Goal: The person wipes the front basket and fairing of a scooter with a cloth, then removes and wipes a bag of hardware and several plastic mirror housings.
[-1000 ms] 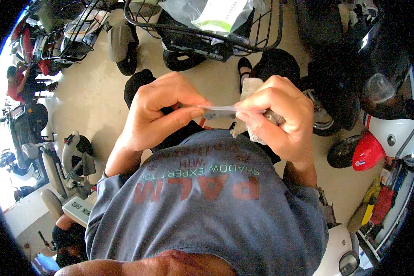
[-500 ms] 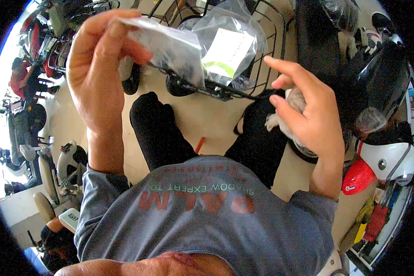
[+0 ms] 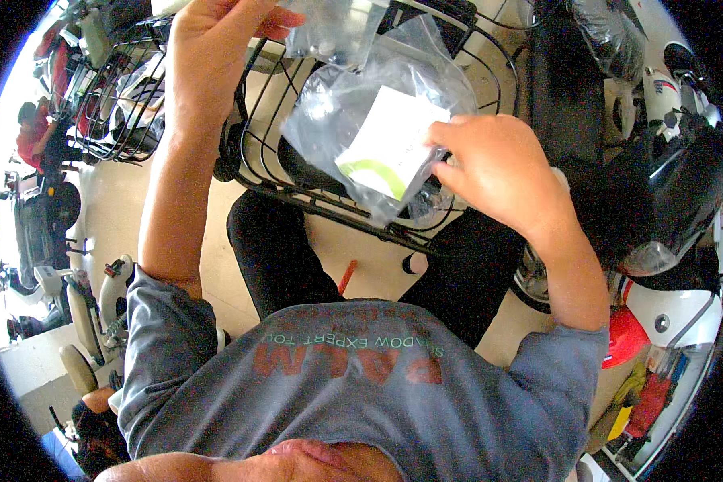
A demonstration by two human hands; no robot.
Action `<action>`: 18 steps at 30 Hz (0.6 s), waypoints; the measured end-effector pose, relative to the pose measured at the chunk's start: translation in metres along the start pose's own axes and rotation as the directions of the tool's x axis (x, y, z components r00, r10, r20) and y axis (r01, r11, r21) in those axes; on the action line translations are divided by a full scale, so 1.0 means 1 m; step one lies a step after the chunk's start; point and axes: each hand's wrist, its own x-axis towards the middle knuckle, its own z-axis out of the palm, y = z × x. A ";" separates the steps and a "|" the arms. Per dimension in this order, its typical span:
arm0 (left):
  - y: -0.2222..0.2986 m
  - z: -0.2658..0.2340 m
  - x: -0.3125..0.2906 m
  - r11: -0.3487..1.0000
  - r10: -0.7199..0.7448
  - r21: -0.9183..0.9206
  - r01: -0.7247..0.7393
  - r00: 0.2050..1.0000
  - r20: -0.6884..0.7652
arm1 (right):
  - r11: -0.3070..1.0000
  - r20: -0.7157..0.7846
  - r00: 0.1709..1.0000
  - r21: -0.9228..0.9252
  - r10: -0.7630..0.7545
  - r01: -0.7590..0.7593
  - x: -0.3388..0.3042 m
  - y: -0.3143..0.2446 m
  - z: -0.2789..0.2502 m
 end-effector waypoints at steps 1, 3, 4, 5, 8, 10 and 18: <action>-0.006 -0.001 0.006 1.000 0.011 -0.004 -0.011 1.000 0.029 | 0.994 -0.144 0.988 0.106 0.056 -0.041 0.002 0.003 0.001; -0.013 0.002 0.013 0.997 0.051 0.048 -0.052 0.998 0.024 | 0.942 -0.392 0.896 0.327 0.206 -0.074 0.000 0.012 0.005; -0.013 0.003 0.014 0.995 0.054 0.084 -0.056 0.998 0.018 | 0.907 -0.459 0.826 0.397 0.327 -0.139 -0.007 0.017 -0.001; -0.012 0.004 0.017 0.991 0.057 0.121 -0.058 0.998 0.012 | 0.832 -0.552 0.739 0.554 0.386 -0.021 -0.014 0.028 -0.003; 0.001 0.016 0.031 0.979 -0.011 0.204 -0.005 0.997 0.077 | 0.869 -0.792 0.429 0.494 0.434 0.033 -0.047 0.080 0.001; 0.000 0.021 0.034 0.977 -0.013 0.212 -0.014 0.992 0.122 | 0.770 -0.770 0.206 0.630 0.604 0.099 -0.036 0.091 0.005; -0.013 0.049 0.045 0.934 -0.180 0.355 0.049 0.920 0.348 | 0.398 -0.539 0.070 0.697 0.840 0.597 0.000 0.062 -0.009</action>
